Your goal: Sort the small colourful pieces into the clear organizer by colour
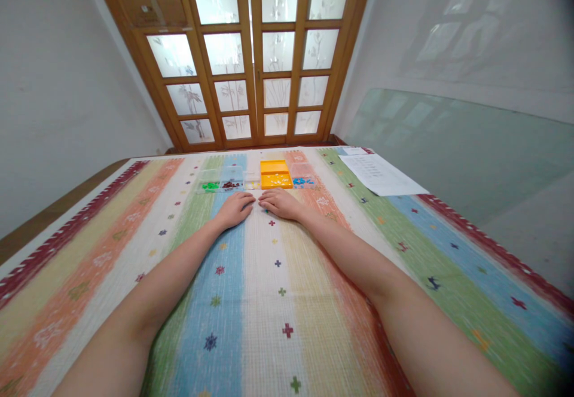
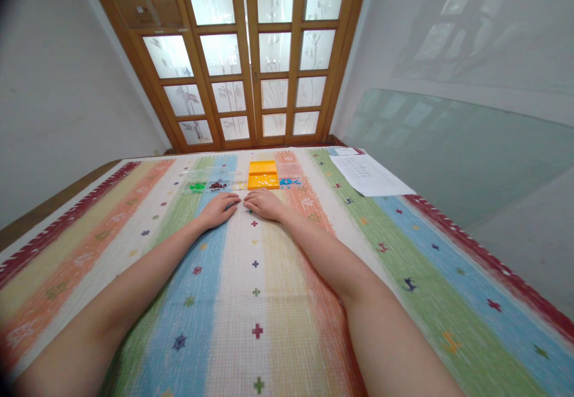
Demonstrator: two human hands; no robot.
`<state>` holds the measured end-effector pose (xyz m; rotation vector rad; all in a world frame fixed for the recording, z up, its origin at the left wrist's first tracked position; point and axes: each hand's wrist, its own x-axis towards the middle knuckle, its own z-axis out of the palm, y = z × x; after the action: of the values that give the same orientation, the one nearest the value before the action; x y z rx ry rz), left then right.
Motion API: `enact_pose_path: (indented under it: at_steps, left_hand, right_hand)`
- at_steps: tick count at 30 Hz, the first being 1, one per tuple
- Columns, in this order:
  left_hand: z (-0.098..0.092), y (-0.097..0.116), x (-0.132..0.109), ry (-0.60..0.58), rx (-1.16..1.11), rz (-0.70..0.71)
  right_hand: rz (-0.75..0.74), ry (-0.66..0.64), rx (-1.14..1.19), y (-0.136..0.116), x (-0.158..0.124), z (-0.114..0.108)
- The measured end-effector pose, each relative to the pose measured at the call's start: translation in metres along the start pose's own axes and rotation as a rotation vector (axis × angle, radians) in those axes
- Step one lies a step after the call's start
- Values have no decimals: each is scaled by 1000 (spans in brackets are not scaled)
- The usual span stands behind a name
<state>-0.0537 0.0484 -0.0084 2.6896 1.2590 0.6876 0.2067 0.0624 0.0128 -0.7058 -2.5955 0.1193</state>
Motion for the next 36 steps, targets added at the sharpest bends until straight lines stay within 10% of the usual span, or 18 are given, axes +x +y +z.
enact_pose_path:
  at_steps: [36]
  left_hand:
    - [0, 0, 0, 2, -27, -1]
  right_hand:
    - [131, 72, -2, 1, 2, 4]
